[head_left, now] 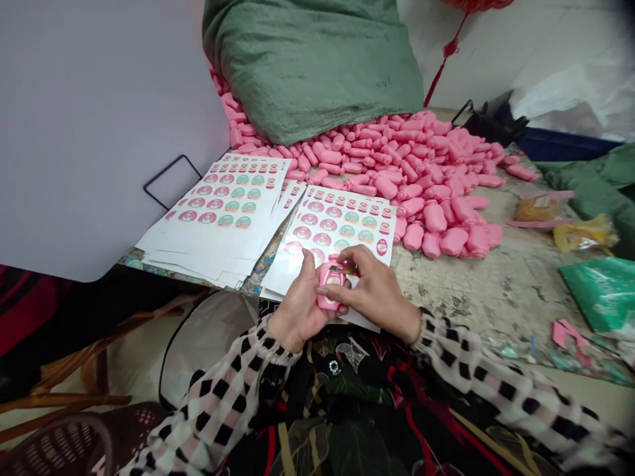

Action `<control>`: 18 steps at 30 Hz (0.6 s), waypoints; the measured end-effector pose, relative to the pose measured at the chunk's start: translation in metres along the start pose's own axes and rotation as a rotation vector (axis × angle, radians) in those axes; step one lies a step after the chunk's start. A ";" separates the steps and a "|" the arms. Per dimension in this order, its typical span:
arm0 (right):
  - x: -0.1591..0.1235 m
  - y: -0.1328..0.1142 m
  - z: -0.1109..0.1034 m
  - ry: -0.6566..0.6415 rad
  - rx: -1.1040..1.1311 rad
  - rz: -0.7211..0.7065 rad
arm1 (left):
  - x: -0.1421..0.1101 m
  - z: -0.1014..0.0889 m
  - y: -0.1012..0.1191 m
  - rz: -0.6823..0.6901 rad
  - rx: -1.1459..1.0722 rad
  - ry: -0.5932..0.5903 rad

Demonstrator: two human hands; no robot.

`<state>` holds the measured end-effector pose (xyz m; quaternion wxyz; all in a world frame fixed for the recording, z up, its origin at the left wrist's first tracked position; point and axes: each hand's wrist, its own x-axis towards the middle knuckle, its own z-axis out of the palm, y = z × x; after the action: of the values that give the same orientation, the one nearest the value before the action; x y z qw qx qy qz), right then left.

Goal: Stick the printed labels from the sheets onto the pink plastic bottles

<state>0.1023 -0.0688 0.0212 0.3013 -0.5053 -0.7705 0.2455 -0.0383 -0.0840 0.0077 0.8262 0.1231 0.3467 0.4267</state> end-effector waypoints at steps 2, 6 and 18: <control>-0.002 0.000 0.009 0.022 0.047 0.058 | -0.002 0.001 -0.005 0.003 0.076 0.006; -0.003 0.006 0.017 0.069 0.110 0.106 | -0.014 0.000 -0.010 -0.019 0.216 -0.050; -0.018 0.098 -0.055 0.128 -0.435 0.233 | -0.101 -0.152 0.009 0.140 0.887 0.652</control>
<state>0.2092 -0.0451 -0.0112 0.2034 -0.6580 -0.7212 0.0742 -0.1872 -0.1726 -0.0509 0.5145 0.3434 0.7221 0.3097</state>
